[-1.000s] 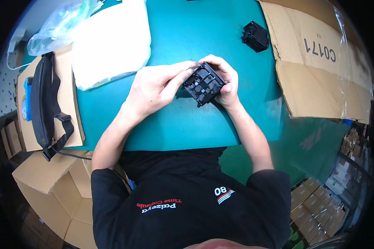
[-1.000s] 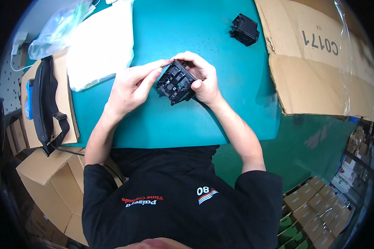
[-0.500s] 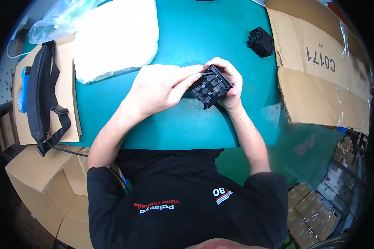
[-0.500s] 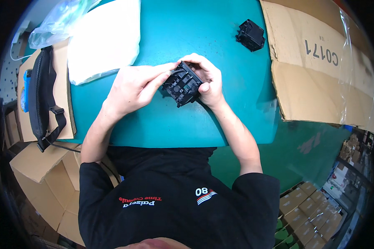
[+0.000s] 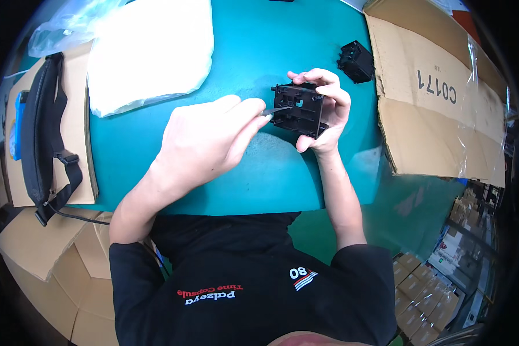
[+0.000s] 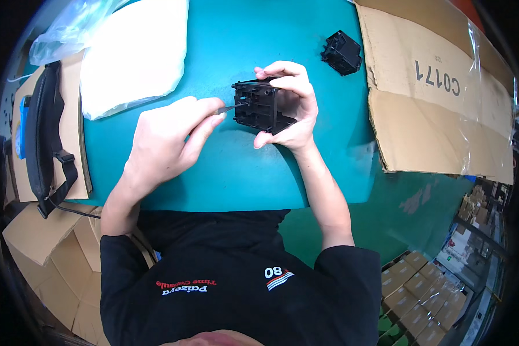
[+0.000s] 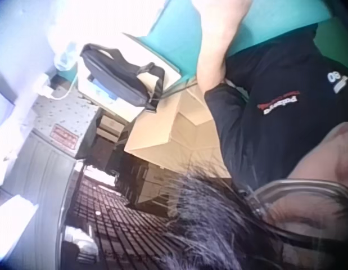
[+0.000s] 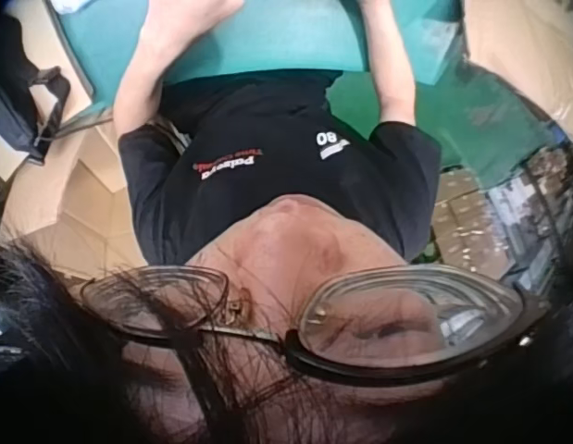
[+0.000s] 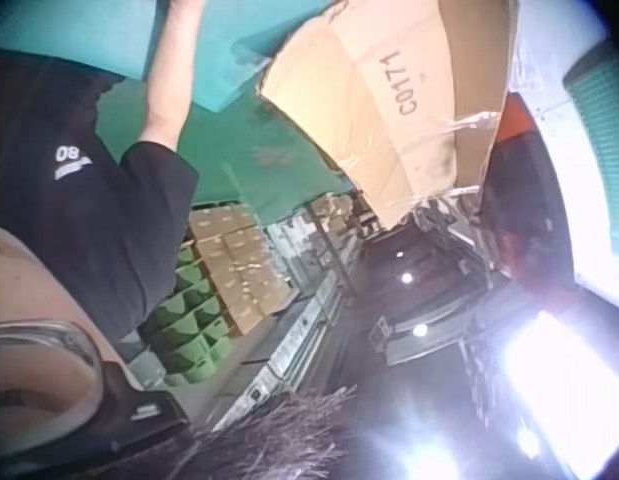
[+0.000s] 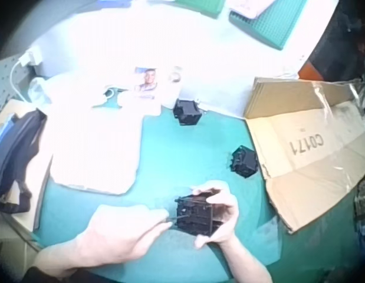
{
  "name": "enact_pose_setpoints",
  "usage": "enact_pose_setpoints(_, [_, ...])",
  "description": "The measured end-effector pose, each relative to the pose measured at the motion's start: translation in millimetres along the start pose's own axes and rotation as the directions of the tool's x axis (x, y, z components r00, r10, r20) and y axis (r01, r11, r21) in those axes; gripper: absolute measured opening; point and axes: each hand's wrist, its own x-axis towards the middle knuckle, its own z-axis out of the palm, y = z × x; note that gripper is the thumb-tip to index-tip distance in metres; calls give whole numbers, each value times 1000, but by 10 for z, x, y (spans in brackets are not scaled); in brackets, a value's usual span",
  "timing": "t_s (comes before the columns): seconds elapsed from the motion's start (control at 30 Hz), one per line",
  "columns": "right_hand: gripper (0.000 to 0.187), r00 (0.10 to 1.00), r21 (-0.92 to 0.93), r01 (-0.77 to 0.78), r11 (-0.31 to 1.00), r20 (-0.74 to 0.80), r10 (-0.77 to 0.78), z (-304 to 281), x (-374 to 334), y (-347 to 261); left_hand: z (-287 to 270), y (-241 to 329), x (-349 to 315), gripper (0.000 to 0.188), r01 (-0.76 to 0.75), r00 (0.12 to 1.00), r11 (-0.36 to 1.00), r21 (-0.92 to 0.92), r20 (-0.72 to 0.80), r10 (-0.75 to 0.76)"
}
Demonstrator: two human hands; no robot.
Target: The person places small black plastic electronic components into clear plastic bags on a green workbench. They use a red utility knife to cut open the bags and then seal them. The person also uses the knife to scrape or trim edges on some of the components before packaging them.
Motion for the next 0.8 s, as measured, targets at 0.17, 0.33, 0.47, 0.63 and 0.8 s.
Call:
enact_pose_setpoints(0.17, [96,998,-74,28,997,61,-23,14,6,2,23,-36,-25,19,1,1000,1000,30,8,-1])
enact_pose_setpoints(0.33, [92,996,-152,44,987,90,-30,47,14,-20,29,-53,-46,19,-2,1000,1000,18,23,1])
enact_pose_setpoints(0.47, [90,993,-208,70,976,109,-48,43,9,-15,13,-67,-46,17,9,998,1000,-12,57,-8])
enact_pose_setpoints(0.63, [88,992,-240,76,968,118,-49,45,-4,4,11,-78,-46,13,-9,998,999,-46,57,12])
enact_pose_setpoints(0.8, [86,988,-277,93,956,147,-53,52,24,-39,6,-95,-50,11,-52,996,999,-7,76,53])
